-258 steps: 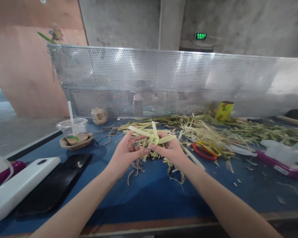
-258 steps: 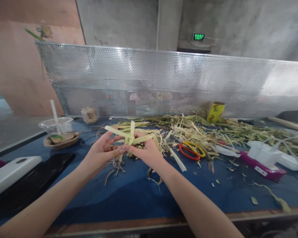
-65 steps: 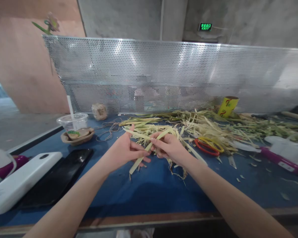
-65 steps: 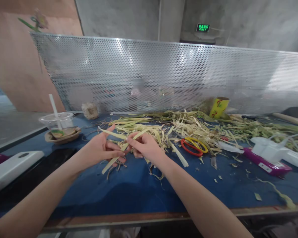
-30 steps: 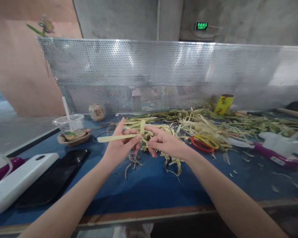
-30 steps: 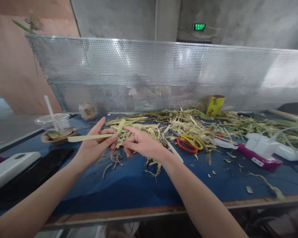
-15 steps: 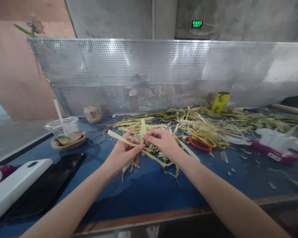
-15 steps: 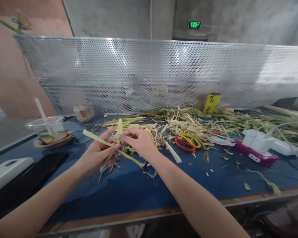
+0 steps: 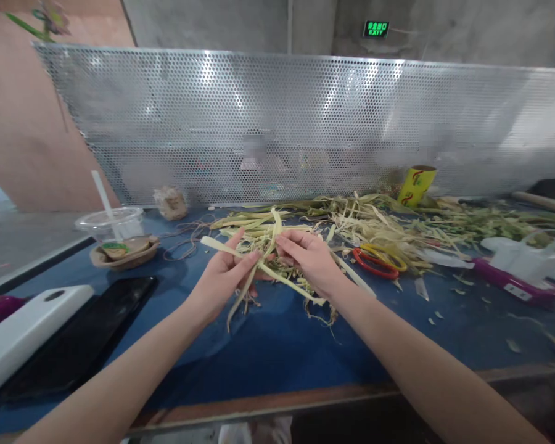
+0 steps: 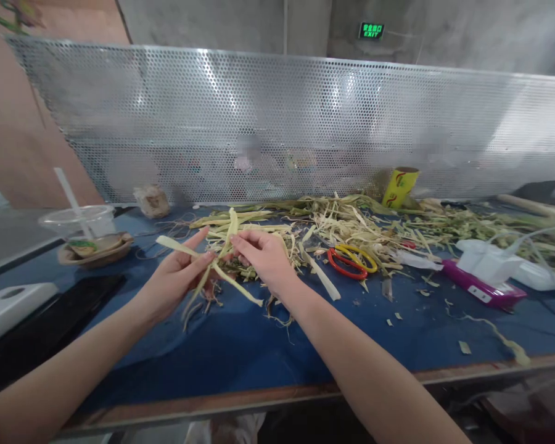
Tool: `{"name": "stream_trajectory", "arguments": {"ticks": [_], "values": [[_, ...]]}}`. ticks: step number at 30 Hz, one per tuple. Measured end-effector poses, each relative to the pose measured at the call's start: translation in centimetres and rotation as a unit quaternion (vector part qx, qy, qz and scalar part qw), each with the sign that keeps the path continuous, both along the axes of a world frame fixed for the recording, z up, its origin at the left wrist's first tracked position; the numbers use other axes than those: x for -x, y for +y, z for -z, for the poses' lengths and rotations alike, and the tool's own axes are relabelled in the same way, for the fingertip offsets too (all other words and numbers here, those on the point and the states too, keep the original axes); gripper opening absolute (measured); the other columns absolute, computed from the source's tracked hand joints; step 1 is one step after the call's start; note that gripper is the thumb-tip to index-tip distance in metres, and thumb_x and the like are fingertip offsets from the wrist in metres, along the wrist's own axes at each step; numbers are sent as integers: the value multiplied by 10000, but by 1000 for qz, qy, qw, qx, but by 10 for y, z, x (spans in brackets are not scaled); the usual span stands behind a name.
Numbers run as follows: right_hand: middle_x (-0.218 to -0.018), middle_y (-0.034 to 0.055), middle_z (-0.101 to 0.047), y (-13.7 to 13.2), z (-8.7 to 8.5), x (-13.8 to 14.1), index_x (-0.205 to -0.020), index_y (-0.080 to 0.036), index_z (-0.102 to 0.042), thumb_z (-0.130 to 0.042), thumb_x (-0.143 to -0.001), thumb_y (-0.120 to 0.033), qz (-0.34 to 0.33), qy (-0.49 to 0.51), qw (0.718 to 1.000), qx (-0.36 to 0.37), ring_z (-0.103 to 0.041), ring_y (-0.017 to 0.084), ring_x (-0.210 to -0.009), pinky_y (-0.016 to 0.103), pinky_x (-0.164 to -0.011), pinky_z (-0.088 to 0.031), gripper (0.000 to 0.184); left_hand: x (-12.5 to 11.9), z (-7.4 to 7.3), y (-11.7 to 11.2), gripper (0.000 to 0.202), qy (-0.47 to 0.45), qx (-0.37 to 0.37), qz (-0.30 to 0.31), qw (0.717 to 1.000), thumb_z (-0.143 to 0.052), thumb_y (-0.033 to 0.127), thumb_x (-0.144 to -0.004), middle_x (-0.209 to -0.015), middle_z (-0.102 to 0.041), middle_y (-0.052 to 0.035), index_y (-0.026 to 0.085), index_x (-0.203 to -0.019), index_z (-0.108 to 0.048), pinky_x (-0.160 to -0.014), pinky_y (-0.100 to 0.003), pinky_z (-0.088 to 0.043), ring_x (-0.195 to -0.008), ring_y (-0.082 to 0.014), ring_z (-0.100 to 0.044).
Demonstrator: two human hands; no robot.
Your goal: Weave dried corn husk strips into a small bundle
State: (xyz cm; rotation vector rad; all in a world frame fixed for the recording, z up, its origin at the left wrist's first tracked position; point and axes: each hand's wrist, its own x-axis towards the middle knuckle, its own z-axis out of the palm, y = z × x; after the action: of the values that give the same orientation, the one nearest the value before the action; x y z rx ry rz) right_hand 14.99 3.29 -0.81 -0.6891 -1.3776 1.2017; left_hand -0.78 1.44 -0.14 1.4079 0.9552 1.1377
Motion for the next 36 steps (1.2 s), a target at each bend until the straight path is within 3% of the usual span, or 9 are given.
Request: {"name": "stream_trajectory", "arguments": {"ticks": [4, 7, 10, 15, 22, 28, 31, 34, 36], "values": [[-678, -41, -502, -1, 8, 9, -899, -177, -521, -686, -658, -429, -6, -53, 999, 6, -440, 73, -547, 211, -504, -354, 386, -1, -1, 0, 1080, 9, -73, -57, 996, -649, 212, -749, -638, -702, 15, 210, -1395, 216, -317, -196, -446, -369, -129, -565], [-649, -58, -504, -3, 14, 16, -988, -194, -447, -721, -624, -386, 6, -52, 998, 29, -476, 87, -551, 223, -534, -393, 494, -2, -1, -3, 1088, -17, -94, -71, 993, -642, 194, -752, -801, -731, -6, 287, -1374, 246, -311, -201, -456, -334, -104, -542], [-545, -71, -476, -4, 17, 19, -902, -185, -497, -682, -674, -371, -34, -82, 996, 0, -438, 81, -477, 213, -486, -352, 347, -4, 0, -7, 1071, -4, -93, -57, 994, -621, 238, -768, -868, -729, -48, 284, -1368, 265, -281, -204, -435, -320, -111, -546], [-442, -72, -417, -7, 13, 12, -777, -170, -567, -619, -737, -384, -17, -107, 992, -67, -387, 80, -421, 220, -452, -291, 224, -7, -2, -14, 982, 30, -100, -15, 994, -519, 295, -836, -868, -722, -97, 264, -1347, 319, -262, -181, -380, -407, -173, -630], [-465, -32, -384, -17, 5, 9, -508, -192, -444, -586, -762, -411, 86, -212, 960, -158, -345, 95, -442, 245, -450, -280, 364, 0, -8, -21, 904, 8, -83, -42, 996, -557, 300, -819, -1098, -666, -112, 334, -1418, 119, -321, -202, -447, -553, -189, -671], [-513, -17, -437, -12, 5, 8, -579, -188, -506, -558, -778, -392, 91, -189, 970, -122, -372, 101, -452, 248, -450, -299, 290, -7, -20, -9, 871, 3, -89, -26, 996, -525, 294, -838, -1086, -661, -127, 340, -1417, 125, -385, -298, -523, -493, -195, -659], [-506, -34, -424, -3, 5, 0, -685, -192, -515, -538, -795, -404, 103, -199, 967, -120, -369, 103, -451, 247, -453, -299, 240, -15, -24, -1, 846, -30, -32, 0, 999, -512, 254, -846, -1050, -674, -113, 337, -1422, 101, -397, -296, -533, -525, -197, -667], [-496, -72, -399, 3, 3, -5, -853, -222, -431, -538, -801, -387, 146, -198, 962, -117, -367, 110, -434, 246, -457, -309, 204, -17, -22, 5, 902, -66, 29, 32, 997, -567, 174, -808, -988, -695, -85, 309, -1431, 71, -495, -307, -572, -632, -206, -687], [-543, -63, -416, 3, 1, -7, -829, -239, -375, -548, -795, -354, 177, -214, 951, -134, -404, 122, -470, 259, -490, -341, 210, -14, -20, 5, 958, -86, 41, 50, 994, -610, 125, -771, -989, -697, -60, 319, -1430, 58, -563, -314, -583, -690, -203, -690]]}}
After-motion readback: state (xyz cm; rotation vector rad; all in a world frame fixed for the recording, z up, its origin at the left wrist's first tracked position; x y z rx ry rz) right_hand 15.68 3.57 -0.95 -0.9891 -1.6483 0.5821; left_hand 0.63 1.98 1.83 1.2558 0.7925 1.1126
